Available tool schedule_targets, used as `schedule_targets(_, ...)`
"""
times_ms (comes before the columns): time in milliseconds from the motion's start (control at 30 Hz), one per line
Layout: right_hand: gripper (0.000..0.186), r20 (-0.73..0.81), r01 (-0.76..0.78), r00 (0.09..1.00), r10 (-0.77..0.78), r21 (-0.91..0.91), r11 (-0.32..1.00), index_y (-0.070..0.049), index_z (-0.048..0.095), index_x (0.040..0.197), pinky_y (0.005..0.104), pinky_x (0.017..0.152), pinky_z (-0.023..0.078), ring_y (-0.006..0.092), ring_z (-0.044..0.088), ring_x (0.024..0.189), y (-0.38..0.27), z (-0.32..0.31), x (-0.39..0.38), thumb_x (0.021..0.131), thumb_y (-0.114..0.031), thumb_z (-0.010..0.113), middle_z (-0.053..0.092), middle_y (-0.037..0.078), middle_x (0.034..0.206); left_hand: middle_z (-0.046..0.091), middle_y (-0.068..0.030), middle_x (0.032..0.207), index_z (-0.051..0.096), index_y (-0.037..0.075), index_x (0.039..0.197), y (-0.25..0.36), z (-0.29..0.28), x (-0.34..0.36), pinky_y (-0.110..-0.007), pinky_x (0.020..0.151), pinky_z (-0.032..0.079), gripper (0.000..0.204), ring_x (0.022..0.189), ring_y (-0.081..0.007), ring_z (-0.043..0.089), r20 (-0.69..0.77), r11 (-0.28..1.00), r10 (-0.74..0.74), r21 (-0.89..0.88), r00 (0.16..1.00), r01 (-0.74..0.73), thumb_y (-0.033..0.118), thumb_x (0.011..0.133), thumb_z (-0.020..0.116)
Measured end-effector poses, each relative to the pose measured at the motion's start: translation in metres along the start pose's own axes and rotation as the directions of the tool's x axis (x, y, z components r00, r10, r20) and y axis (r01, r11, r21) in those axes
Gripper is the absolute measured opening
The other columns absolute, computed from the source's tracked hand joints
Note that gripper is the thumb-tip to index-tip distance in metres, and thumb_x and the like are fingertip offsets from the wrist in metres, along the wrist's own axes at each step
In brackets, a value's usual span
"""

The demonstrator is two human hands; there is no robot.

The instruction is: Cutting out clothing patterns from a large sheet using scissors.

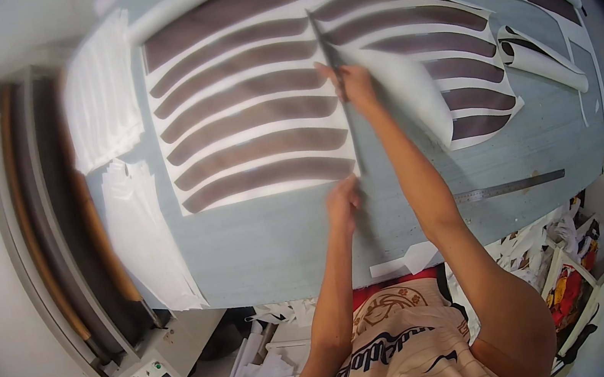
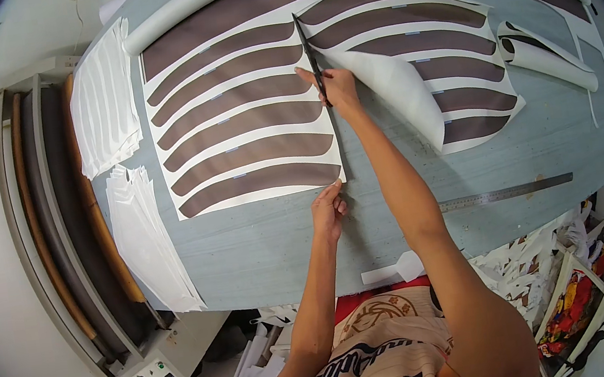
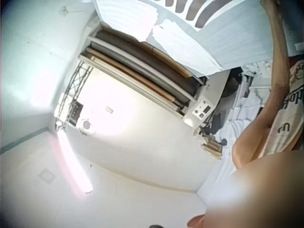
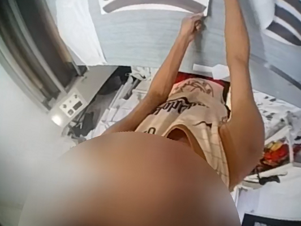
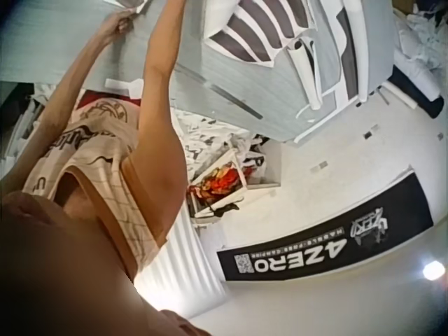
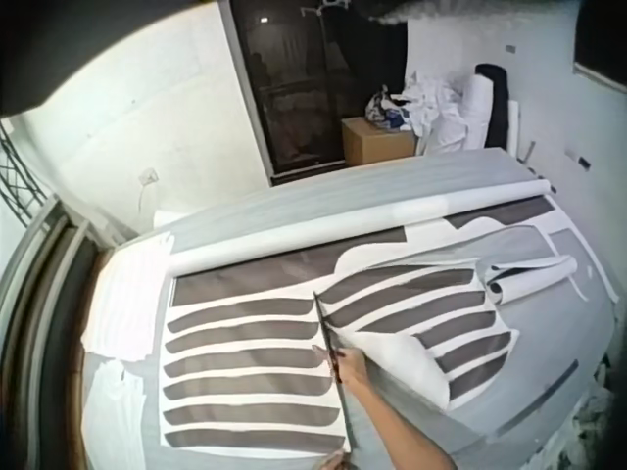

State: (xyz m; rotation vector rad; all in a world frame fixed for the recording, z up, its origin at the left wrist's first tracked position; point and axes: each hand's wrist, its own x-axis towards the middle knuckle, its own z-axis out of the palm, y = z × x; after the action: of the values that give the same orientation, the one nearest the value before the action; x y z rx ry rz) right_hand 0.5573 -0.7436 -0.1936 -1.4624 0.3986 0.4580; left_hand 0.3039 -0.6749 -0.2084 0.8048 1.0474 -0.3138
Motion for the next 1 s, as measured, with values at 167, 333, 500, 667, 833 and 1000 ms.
schedule_targets(167, 0.054, 0.001, 0.057, 0.998, -0.057, -0.022, 0.998, -0.009, 0.054, 0.058, 0.0260, 0.041, 0.035, 0.0083, 0.047, 0.040, 0.021, -0.015, -0.069, 0.079, -0.048, 0.085, 0.049, -0.003, 0.048, 0.043, 0.0028, 0.059, 0.062, 0.009, 0.085, -0.001, 0.003, -0.001, -0.028, 0.048, 0.033, 0.021, 0.050, -0.0115, 0.042, 0.049, 0.999, 0.050, -0.007, 0.998, -0.049, 0.026, 0.095, 0.070)
schedule_targets(333, 0.042, 0.034, 0.115, 0.993, -0.112, -0.112, 0.987, -0.008, 0.054, 0.061, 0.0250, 0.040, 0.031, 0.0059, 0.045, 0.041, 0.042, -0.082, -0.209, 0.087, -0.026, 0.082, 0.049, -0.004, 0.049, 0.066, -0.0059, 0.068, 0.071, 0.000, 0.096, -0.004, -0.002, -0.016, -0.026, 0.050, 0.046, 0.041, 0.055, -0.0132, 0.061, 0.050, 0.975, 0.084, 0.201, 0.995, -0.093, 0.041, 0.094, 0.070)
schedule_targets(500, 0.034, -0.029, -0.048, 0.999, 0.044, -0.144, 0.988, -0.004, 0.059, 0.068, 0.0244, 0.040, 0.032, 0.0055, 0.046, 0.042, 0.039, -0.149, -0.317, 0.087, -0.020, 0.083, 0.049, -0.003, 0.050, 0.068, -0.0081, 0.072, 0.068, -0.003, 0.104, 0.000, 0.043, -0.010, -0.028, 0.046, 0.048, 0.068, 0.059, -0.0124, 0.065, 0.097, 0.764, 0.309, 0.568, 0.946, -0.308, 0.063, 0.088, 0.068)
schedule_targets(667, 0.029, -0.082, -0.052, 0.996, 0.036, -0.204, 0.978, -0.003, 0.061, 0.072, 0.0237, 0.041, 0.032, 0.0049, 0.046, 0.042, 0.018, -0.198, -0.363, 0.087, -0.016, 0.082, 0.050, -0.004, 0.053, 0.069, -0.0245, 0.098, 0.054, -0.006, 0.129, -0.013, 0.122, 0.039, -0.042, 0.076, 0.052, 0.067, 0.089, -0.0369, 0.068, -0.008, 0.620, 0.626, 0.612, 0.780, -0.491, 0.042, 0.086, 0.074)
schedule_targets(833, 0.027, 0.030, 0.165, 0.985, -0.169, -0.444, 0.881, -0.003, 0.062, 0.075, 0.0223, 0.043, 0.033, 0.0029, 0.046, 0.048, -0.045, -0.224, -0.320, 0.087, -0.016, 0.082, 0.051, -0.004, 0.057, 0.063, -0.0327, 0.120, 0.049, -0.007, 0.138, -0.039, 0.136, 0.068, -0.050, 0.099, 0.048, 0.062, 0.112, -0.0475, 0.061, 0.363, 0.346, 0.616, 0.673, 0.699, -0.654, 0.009, 0.079, 0.061)
schedule_targets(1000, 0.027, 0.334, 0.439, 0.891, -0.308, -0.457, 0.774, -0.007, 0.063, 0.073, 0.0219, 0.041, 0.032, 0.0040, 0.047, 0.045, -0.130, -0.199, -0.181, 0.082, -0.018, 0.086, 0.052, -0.004, 0.055, 0.072, -0.0214, 0.094, 0.057, -0.005, 0.131, -0.018, 0.126, 0.044, -0.044, 0.081, 0.055, 0.069, 0.093, -0.0346, 0.071, 0.316, 0.514, 0.390, 0.704, 0.865, -0.490, 0.041, 0.084, 0.078)
